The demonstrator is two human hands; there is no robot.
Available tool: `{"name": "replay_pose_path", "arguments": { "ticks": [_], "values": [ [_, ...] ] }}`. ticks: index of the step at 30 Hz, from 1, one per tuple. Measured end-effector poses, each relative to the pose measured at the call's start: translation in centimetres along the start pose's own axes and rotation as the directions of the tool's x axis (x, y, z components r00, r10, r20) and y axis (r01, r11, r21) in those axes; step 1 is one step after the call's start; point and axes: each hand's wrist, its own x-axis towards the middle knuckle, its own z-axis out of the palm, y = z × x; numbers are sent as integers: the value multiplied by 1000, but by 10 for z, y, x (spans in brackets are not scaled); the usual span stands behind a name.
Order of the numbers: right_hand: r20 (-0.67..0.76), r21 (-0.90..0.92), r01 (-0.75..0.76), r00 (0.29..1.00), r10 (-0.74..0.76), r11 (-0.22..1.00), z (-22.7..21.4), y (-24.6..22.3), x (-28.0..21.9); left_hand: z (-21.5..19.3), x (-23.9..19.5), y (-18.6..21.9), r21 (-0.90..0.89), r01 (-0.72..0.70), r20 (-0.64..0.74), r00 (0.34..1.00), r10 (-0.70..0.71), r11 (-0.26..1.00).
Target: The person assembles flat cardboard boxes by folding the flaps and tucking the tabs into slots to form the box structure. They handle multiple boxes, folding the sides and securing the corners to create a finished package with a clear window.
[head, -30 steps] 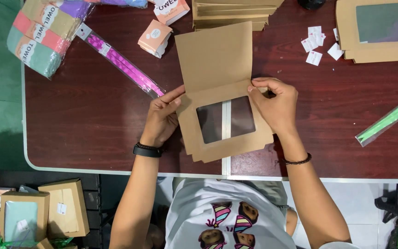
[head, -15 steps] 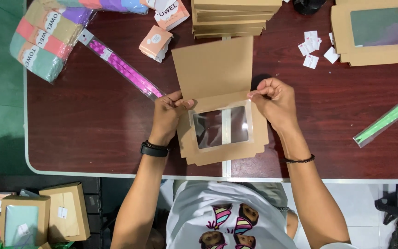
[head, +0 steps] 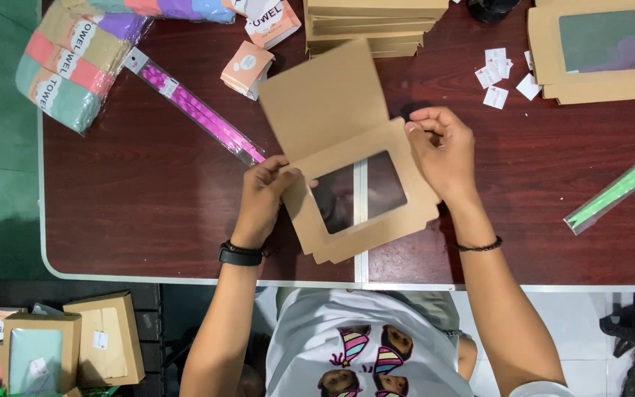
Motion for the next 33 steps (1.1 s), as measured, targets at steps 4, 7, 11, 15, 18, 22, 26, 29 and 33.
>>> {"name": "replay_pose_path", "arguments": {
  "ticks": [4,7,11,15,18,22,26,29,33],
  "values": [
    [183,62,-81,981,69,995,-15,-20,-6,-9,-4,-9,-124,46,-128,990,-62,991],
    [150,33,-10,989,5,999,-22,-2,-2,-34,-14,-14,48,138,-79,988,-134,989],
    [141,-146,110,986,-90,983,-30,-10,7,-29,-33,29,535,-274,-328,804,496,799],
    [326,-240,341,910,-255,909,-11,-51,8,4,-32,47,703,-591,124,649,750,395],
    [457,-200,356,858,-234,913,4,-63,8,25,-1,42,691,-610,409,772,486,388],
    [625,-231,326,772,-117,917,-7,-95,3,35,38,25,745,-601,590,796,137,289],
    [603,-479,357,798,5,802,-8,-74,12,37,51,13,776,-570,553,821,144,271],
    [579,-496,393,814,-42,774,-4,-53,20,38,59,6,773,-530,522,844,124,348],
    [587,-465,380,809,-43,800,5,-54,24,41,63,9,738,-528,528,839,128,419]
  ]
}}
